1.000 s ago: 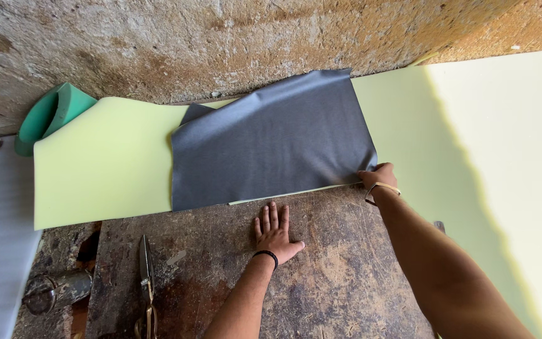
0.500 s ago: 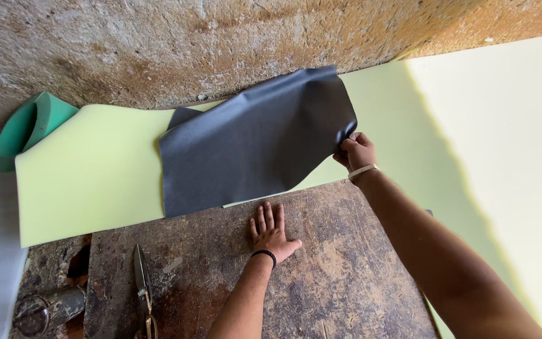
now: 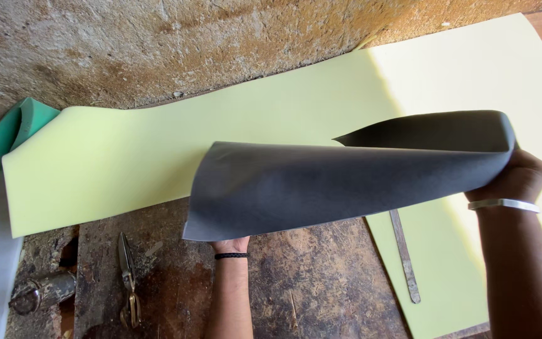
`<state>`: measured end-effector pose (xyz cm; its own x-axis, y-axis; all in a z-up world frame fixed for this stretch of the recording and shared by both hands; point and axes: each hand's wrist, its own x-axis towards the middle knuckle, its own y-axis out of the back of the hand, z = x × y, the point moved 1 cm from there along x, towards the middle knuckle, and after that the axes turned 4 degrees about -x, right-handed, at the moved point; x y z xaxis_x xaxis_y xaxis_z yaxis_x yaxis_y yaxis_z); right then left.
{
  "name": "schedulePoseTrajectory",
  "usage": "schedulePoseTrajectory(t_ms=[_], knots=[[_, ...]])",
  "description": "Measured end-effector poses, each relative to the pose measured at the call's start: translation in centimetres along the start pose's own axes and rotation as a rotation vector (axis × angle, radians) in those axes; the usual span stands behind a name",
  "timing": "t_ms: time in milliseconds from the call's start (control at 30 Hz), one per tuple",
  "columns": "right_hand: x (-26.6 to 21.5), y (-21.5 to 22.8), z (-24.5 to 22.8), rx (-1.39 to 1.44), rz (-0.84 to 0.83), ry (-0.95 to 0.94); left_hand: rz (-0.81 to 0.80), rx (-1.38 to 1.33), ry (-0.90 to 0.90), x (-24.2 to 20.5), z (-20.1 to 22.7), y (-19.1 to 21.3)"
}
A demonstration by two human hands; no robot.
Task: The person sprays adhesive onto a dark gray fabric sheet, places it onto a light green foam sheet, and smooths it down. They repeat this process with additional sheets, using a spray gun, ruler, and scissors to align and cut the materials.
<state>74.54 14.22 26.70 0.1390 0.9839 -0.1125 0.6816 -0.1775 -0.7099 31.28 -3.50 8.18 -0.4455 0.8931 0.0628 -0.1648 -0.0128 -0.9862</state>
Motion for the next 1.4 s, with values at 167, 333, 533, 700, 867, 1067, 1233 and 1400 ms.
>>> schedulePoseTrajectory(t_ms=[167, 333, 533, 700, 867, 1067, 1233, 1400], knots=[[2.0, 9.8, -8.8, 0.074, 0.054, 0.007, 0.454, 0.416, 0.338, -4.1, -9.6, -1.6], [10.0, 21.6, -16.5, 0.003, -0.009, -0.088, 0.626, 0.626, 0.393, -8.4, -21.6, -1.0], [18.1, 29.7, -19.6, 0.034, 0.084, -0.203, 0.688, 0.718, 0.135, -5.0, -28.0, -9.9], [24.2, 34.0, -23.8, 0.411, -0.210, -0.174, 0.433, 0.653, -0.009, -6.3, -28.6, -17.9], [19.5, 47.8, -27.5, 0.062, 0.056, -0.083, 0.361, 0.848, 0.166, -16.9, -30.0, -14.1], [12.0, 57.2, -23.0, -0.532, 0.573, -0.276, 0.570, 1.320, 0.328, -24.9, -34.5, -0.3], [9.2, 57.8, -19.8, -0.670, 0.589, -0.446, 0.620, 1.396, 0.355, -25.5, -35.6, 7.5], [5.9, 54.8, -16.9, -0.839, 0.372, -0.496, 0.768, 1.060, 0.419, -27.6, -34.4, 9.7]])
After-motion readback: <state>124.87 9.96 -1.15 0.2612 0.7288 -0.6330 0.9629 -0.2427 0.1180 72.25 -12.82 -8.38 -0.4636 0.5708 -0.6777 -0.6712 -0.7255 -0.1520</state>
